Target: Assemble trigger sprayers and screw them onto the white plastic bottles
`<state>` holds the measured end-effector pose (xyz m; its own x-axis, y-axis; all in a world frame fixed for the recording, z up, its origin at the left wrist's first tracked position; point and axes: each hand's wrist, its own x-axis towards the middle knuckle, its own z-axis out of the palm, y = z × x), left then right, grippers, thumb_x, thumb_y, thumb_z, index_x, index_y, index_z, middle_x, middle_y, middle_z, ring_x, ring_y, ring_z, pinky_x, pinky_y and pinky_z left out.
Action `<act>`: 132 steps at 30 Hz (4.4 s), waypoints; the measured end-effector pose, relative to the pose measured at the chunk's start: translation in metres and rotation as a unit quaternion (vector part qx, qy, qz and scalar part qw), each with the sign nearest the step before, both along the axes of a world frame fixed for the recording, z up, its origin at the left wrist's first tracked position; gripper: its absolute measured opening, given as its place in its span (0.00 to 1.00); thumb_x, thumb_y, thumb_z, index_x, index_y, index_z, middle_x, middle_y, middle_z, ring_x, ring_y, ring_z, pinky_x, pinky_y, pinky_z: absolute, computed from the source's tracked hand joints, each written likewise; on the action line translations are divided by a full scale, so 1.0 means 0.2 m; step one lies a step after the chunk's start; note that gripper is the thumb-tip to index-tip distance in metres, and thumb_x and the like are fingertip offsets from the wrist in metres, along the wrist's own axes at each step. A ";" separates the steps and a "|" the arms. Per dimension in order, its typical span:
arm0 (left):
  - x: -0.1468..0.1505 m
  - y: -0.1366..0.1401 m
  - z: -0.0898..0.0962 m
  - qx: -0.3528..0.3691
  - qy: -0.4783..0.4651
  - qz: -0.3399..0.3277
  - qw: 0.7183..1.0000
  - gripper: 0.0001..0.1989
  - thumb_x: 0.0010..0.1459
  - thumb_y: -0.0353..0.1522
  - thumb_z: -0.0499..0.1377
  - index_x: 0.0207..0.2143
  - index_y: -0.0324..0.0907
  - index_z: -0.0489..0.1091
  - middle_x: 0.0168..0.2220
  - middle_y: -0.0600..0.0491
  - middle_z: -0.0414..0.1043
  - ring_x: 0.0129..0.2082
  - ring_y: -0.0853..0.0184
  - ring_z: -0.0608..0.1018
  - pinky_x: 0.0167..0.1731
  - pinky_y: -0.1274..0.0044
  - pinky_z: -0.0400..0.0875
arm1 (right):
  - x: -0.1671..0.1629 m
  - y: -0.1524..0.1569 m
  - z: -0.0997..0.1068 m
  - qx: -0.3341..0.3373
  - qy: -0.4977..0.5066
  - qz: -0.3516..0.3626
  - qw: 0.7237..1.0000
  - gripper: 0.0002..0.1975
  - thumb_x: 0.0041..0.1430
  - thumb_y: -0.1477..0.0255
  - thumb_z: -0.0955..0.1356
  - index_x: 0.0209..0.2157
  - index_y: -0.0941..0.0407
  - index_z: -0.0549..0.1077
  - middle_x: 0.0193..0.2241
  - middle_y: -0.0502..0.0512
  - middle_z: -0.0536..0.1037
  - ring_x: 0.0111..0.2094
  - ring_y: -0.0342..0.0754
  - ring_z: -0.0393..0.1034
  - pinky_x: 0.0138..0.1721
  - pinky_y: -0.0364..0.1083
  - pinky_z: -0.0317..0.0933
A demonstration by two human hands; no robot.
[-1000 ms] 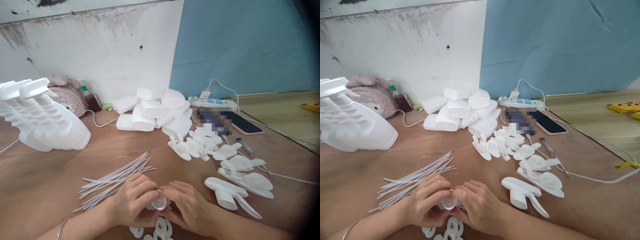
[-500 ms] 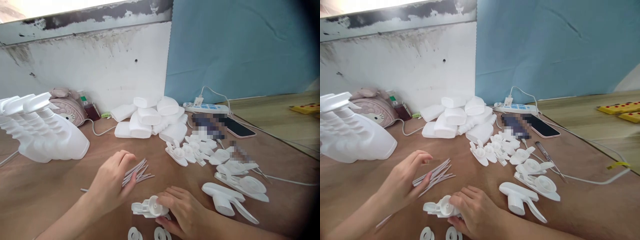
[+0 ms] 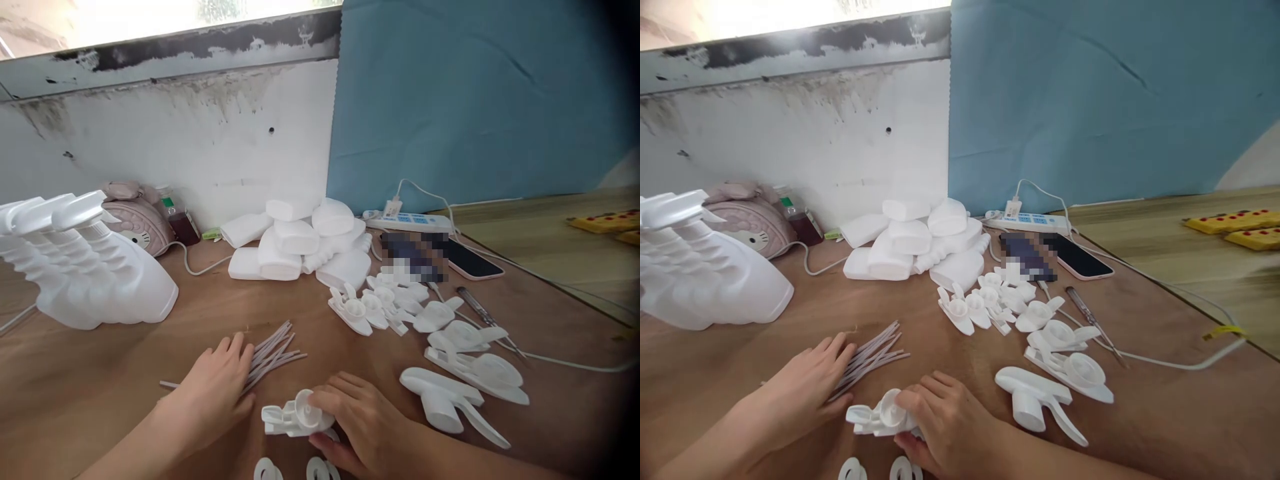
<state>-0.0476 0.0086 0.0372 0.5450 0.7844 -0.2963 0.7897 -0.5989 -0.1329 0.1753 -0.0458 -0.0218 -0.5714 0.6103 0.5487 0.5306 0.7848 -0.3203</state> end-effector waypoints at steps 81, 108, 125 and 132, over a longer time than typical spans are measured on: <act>0.09 0.00 -0.03 -0.195 -0.545 0.075 0.812 0.11 0.55 0.38 0.57 0.28 0.38 0.70 0.25 0.54 0.73 0.22 0.73 0.71 0.23 0.82 0.65 | -0.01 0.01 -0.02 0.035 0.007 -0.048 0.998 0.12 0.60 0.72 0.61 0.45 0.60 0.61 0.26 0.54 0.73 0.24 0.46 0.65 0.25 0.45 0.63; 0.12 -0.05 -0.06 -0.144 -0.540 0.036 0.829 0.09 0.56 0.35 0.56 0.27 0.40 0.68 0.25 0.56 0.69 0.24 0.73 0.70 0.27 0.81 0.64 | 0.00 0.01 -0.01 0.043 -0.011 -0.042 0.998 0.12 0.60 0.71 0.61 0.45 0.60 0.61 0.27 0.54 0.75 0.25 0.46 0.65 0.26 0.45 0.59; 0.14 -0.10 -0.05 -0.119 -0.537 -0.018 0.835 0.06 0.58 0.31 0.52 0.29 0.40 0.64 0.29 0.52 0.70 0.30 0.69 0.72 0.32 0.78 0.66 | 0.00 0.01 -0.01 0.032 -0.016 -0.042 0.998 0.13 0.61 0.70 0.60 0.46 0.60 0.60 0.31 0.57 0.76 0.27 0.47 0.68 0.28 0.46 0.62; 0.14 -0.10 -0.04 -0.070 -0.483 -0.049 0.871 0.06 0.58 0.29 0.49 0.28 0.40 0.62 0.26 0.53 0.67 0.28 0.68 0.69 0.27 0.78 0.63 | -0.01 0.02 -0.01 0.045 -0.017 -0.029 0.998 0.13 0.60 0.72 0.61 0.47 0.61 0.60 0.33 0.57 0.77 0.27 0.48 0.68 0.27 0.47 0.62</act>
